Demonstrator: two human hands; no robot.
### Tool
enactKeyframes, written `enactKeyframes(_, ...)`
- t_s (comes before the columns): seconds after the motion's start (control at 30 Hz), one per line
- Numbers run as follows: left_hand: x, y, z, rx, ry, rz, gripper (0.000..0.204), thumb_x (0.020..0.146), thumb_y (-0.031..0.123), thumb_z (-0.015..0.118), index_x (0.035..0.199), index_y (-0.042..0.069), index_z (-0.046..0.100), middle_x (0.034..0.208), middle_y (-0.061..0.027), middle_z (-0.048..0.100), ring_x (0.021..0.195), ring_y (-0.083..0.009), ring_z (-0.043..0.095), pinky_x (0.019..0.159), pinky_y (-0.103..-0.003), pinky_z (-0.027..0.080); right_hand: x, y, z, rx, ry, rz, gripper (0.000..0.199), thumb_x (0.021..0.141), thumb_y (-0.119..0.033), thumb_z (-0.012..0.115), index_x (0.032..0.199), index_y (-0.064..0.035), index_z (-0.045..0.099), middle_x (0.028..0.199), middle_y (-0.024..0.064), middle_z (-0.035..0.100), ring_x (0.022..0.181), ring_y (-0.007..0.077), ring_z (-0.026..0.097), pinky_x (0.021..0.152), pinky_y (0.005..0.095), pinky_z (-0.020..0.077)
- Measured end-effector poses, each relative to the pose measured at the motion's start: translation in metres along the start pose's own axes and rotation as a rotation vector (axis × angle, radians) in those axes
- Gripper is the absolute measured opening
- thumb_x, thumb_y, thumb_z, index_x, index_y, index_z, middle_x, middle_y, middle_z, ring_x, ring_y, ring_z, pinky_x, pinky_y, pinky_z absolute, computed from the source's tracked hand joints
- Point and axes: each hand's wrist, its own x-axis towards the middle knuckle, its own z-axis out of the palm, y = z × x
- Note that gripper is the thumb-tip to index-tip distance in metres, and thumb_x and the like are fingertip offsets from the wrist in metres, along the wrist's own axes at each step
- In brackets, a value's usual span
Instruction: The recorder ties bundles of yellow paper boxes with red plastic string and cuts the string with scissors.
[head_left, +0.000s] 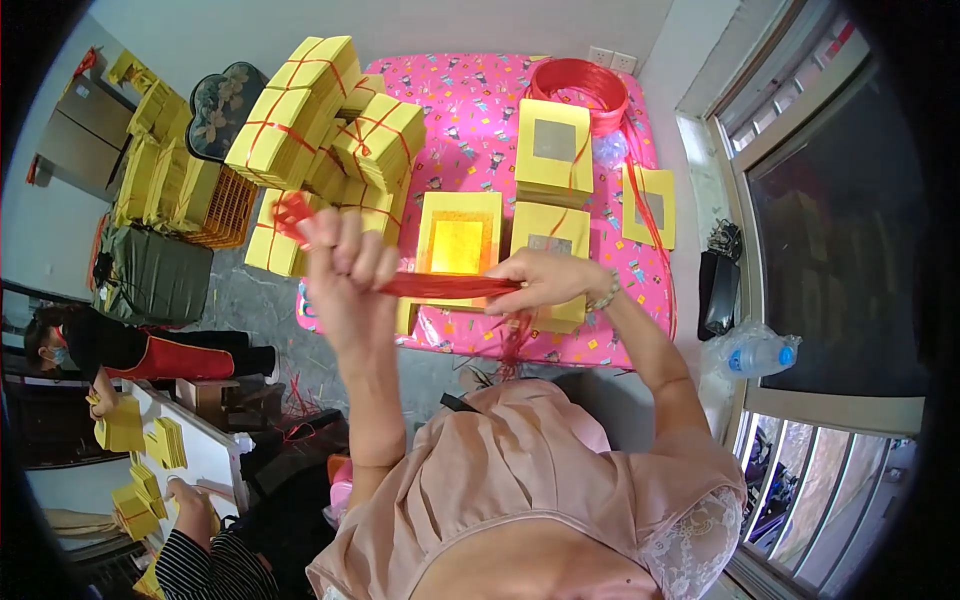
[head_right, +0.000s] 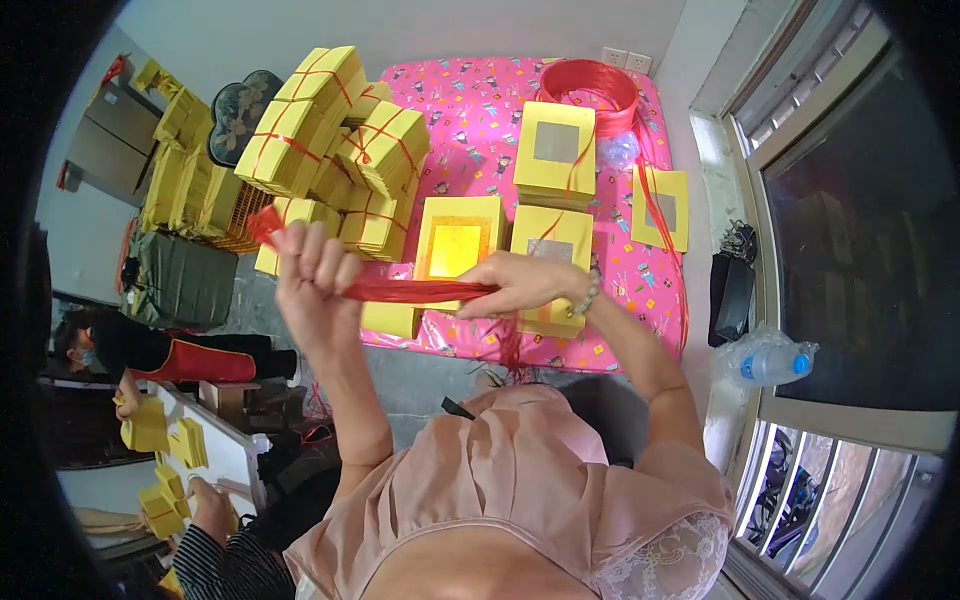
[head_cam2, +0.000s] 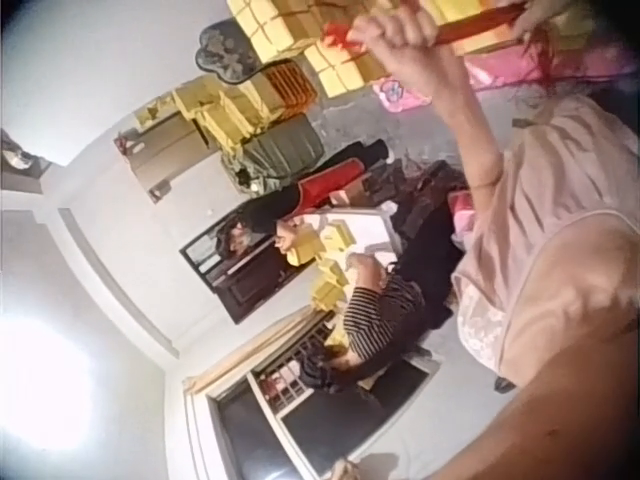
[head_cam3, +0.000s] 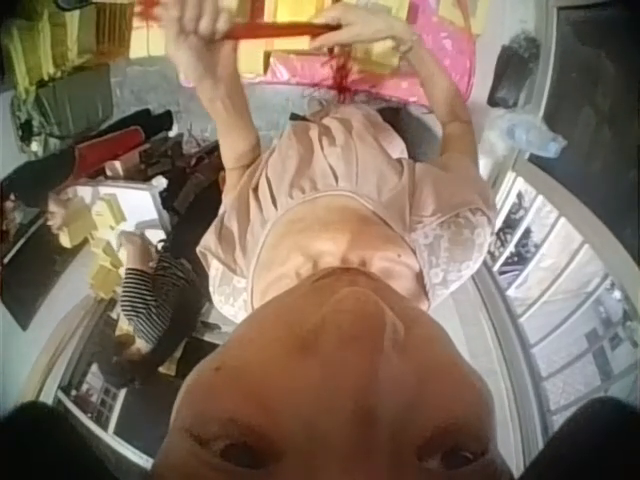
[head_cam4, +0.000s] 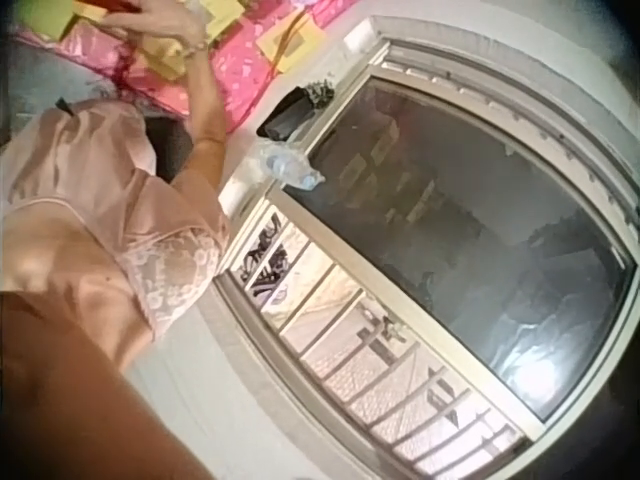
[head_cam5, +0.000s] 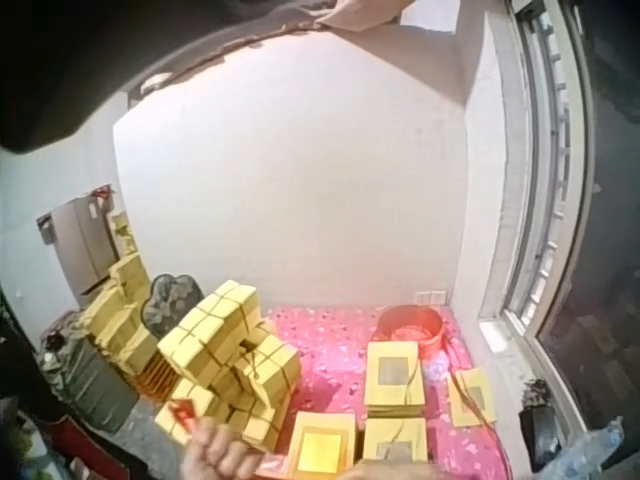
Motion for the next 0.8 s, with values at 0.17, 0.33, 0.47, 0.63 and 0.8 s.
enactKeyframes(0.17,-0.029,0.085,-0.066,-0.193,0.027,0.143,0.029,0.097,0.017,0.034,0.07,0.009,0.035,0.059,0.0032,0.025,0.045,-0.0064,0.017,0.039,-0.023,0.016,-0.038,0.013,-0.038,-0.053,-0.121,0.163,0.023,0.091,-0.024,0.053,0.091,-0.0015,0.057,0.066,-0.004,0.048,0.056,0.0048,0.043,0.051,0.0228,0.0372)
enactKeyframes(0.33,-0.098,0.148,-0.219,-0.282,0.255,0.257,0.029,0.094,0.008,0.036,0.065,0.007,0.033,0.058,0.0004,0.025,0.044,-0.0085,0.017,0.04,-0.024,0.016,-0.064,0.017,-0.047,-0.064,-0.101,0.141,0.033,0.092,-0.032,0.049,0.081,-0.001,0.054,0.062,-0.0023,0.042,0.056,0.0054,0.041,0.05,0.0238,0.0357)
enactKeyframes(0.47,-0.162,0.149,-0.337,-0.277,0.85,0.279,0.026,0.088,0.009,0.04,0.062,0.01,0.034,0.058,-0.0002,0.027,0.044,-0.0081,0.019,0.039,-0.024,0.017,-0.057,-0.007,-0.045,-0.181,-0.165,0.192,0.029,0.093,-0.028,0.048,0.091,0.0003,0.053,0.066,-0.0018,0.044,0.063,0.0065,0.041,0.056,0.0248,0.0369)
enactKeyframes(0.63,-0.172,0.056,-0.36,2.113,0.696,-0.169,0.026,0.085,0.023,0.05,0.096,-0.001,0.051,0.08,-0.0159,0.054,0.067,-0.0304,0.055,0.055,-0.041,0.043,-0.019,-0.017,-0.025,-0.459,-0.09,0.086,0.036,0.093,-0.034,0.041,0.092,-0.0004,0.053,0.071,0.0146,0.054,0.066,0.027,0.052,0.062,0.0372,0.041)
enactKeyframes(0.8,-0.056,-0.017,-0.119,1.865,-0.004,0.334,0.04,0.087,0.016,0.051,0.121,-0.003,0.044,0.119,-0.0213,0.049,0.109,-0.0312,0.049,0.092,-0.039,0.038,0.007,-0.036,-0.005,-0.776,-0.185,0.162,0.038,0.092,-0.037,0.039,0.095,-0.0024,0.053,0.082,0.0208,0.059,0.078,0.0379,0.055,0.069,0.0437,0.0425)
